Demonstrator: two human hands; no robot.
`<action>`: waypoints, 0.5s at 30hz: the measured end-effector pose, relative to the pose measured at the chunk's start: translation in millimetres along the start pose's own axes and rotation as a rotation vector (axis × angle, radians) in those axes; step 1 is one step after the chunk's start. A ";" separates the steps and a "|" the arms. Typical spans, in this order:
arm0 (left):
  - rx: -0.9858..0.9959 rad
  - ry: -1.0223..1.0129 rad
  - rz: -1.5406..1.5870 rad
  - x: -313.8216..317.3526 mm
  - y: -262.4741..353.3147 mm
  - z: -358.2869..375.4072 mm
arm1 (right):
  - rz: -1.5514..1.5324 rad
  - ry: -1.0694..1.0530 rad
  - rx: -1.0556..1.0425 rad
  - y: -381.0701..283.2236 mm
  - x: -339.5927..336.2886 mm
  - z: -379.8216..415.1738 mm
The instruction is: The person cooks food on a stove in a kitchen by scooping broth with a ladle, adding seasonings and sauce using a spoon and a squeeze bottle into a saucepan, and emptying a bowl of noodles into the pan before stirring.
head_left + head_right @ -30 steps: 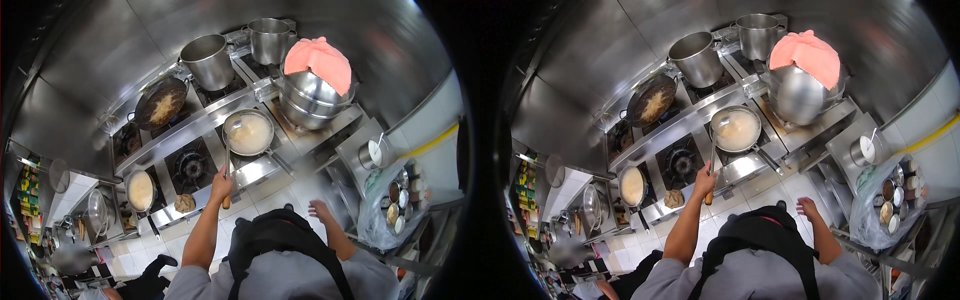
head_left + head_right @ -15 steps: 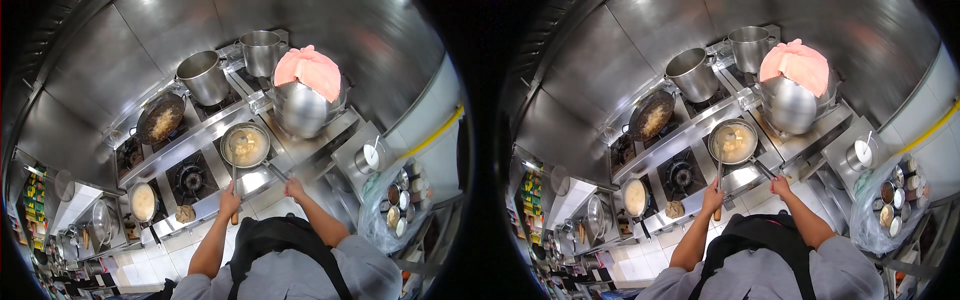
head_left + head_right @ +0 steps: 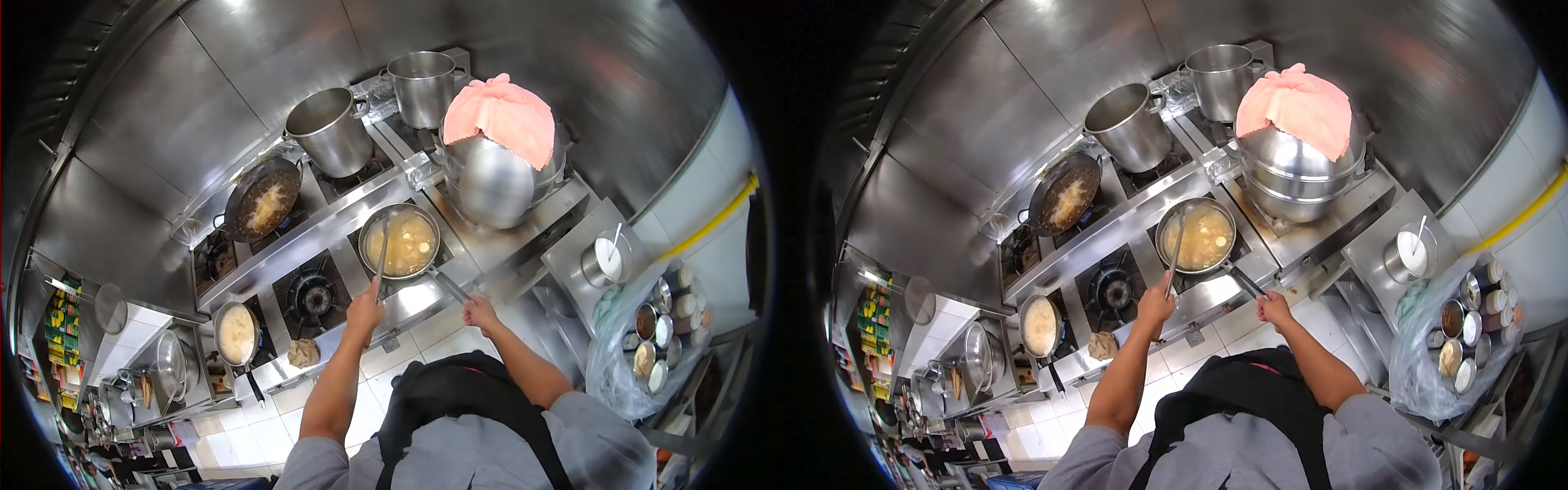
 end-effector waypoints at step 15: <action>-0.032 0.201 -0.251 -6.2 16.0 121.3 | 0.860 0.090 -0.528 -54.6 -26.6 -44.4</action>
Point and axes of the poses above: each hand's wrist, its own z-axis away from the middle knuckle, its own x-axis out of the palm, y = z × x, the point moved 7 cm from there along -z, towards the middle knuckle, and after that the axes turned 11 degrees about x, right-handed, at the moved point
